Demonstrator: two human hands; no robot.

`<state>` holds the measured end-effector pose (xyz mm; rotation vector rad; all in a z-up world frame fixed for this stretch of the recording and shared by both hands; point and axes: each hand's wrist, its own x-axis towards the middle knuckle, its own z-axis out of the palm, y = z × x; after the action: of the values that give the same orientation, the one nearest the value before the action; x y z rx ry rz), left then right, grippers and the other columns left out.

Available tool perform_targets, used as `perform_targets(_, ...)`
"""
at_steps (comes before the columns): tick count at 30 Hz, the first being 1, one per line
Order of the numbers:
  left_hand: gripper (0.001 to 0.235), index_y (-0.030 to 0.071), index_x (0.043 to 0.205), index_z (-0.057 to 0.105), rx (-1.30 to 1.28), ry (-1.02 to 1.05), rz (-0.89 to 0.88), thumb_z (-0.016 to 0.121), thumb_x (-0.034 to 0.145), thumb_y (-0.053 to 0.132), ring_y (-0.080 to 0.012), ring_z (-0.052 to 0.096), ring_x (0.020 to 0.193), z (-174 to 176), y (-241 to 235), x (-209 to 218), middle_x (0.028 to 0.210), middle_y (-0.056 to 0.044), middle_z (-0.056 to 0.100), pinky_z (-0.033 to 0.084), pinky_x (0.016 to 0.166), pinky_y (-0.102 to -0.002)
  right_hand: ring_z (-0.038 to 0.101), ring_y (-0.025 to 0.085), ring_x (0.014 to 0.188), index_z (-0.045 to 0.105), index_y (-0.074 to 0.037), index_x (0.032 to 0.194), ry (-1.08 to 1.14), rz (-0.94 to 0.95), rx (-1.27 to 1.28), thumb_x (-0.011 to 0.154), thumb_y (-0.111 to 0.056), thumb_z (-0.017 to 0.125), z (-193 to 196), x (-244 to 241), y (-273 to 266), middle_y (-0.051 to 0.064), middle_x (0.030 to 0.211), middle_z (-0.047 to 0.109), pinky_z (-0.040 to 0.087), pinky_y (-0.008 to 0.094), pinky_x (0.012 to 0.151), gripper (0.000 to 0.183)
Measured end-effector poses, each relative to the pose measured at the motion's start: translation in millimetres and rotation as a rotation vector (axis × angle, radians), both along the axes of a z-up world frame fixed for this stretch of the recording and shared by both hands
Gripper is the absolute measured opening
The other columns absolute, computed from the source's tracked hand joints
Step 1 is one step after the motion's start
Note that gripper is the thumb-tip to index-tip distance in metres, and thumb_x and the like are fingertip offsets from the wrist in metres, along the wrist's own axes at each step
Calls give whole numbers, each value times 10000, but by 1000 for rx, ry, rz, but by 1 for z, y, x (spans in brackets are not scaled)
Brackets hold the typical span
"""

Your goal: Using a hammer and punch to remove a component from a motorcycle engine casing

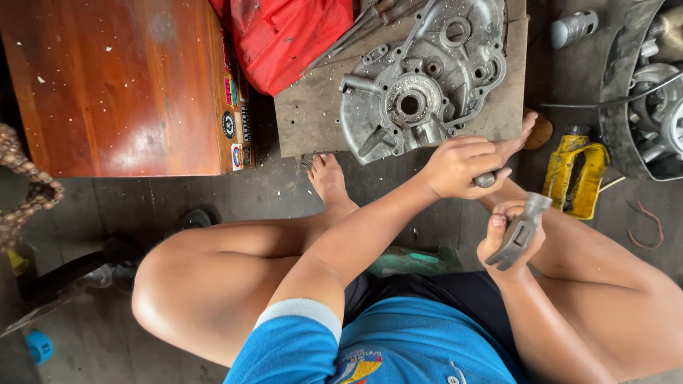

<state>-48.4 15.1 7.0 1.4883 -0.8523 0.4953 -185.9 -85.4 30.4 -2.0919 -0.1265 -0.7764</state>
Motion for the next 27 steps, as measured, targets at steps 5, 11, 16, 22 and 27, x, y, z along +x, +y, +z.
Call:
perform_targets(5,305,150,679,516,-79,85,-71,581,939,293,-258,532,538,3,17,23,627,-17,448,482,504,-348,594,204,539,515,38,911,92,-33,-35,1048,-227,683,-3,-8,6,95,708,607,506,308,577,342)
perform_targets(11,312,160,744,543,-27,83,-26,537,952,392,-269,568,577,16,16,7,658,-36,495,497,542,-396,567,212,476,452,11,884,72,54,117,1080,-127,576,-10,8,16,114,630,559,522,335,527,270)
perform_targets(16,266,182,824,614,70,55,-23,575,890,438,-253,607,589,-30,6,0,672,-17,531,528,552,-397,533,223,485,415,19,900,67,79,215,1092,-71,540,-18,4,13,142,647,518,530,359,537,246)
perform_targets(22,232,164,756,510,94,-84,-62,495,929,317,-241,556,572,-26,9,15,675,-25,457,500,535,-366,524,226,473,406,24,893,74,94,225,1077,-36,515,-18,2,9,139,642,504,535,370,528,222)
perform_targets(27,208,218,741,510,196,-119,-94,546,862,383,-191,562,586,-62,-9,1,683,34,459,502,539,-351,512,204,481,422,20,890,55,73,240,1065,-25,520,-18,-6,7,122,652,499,532,353,530,206)
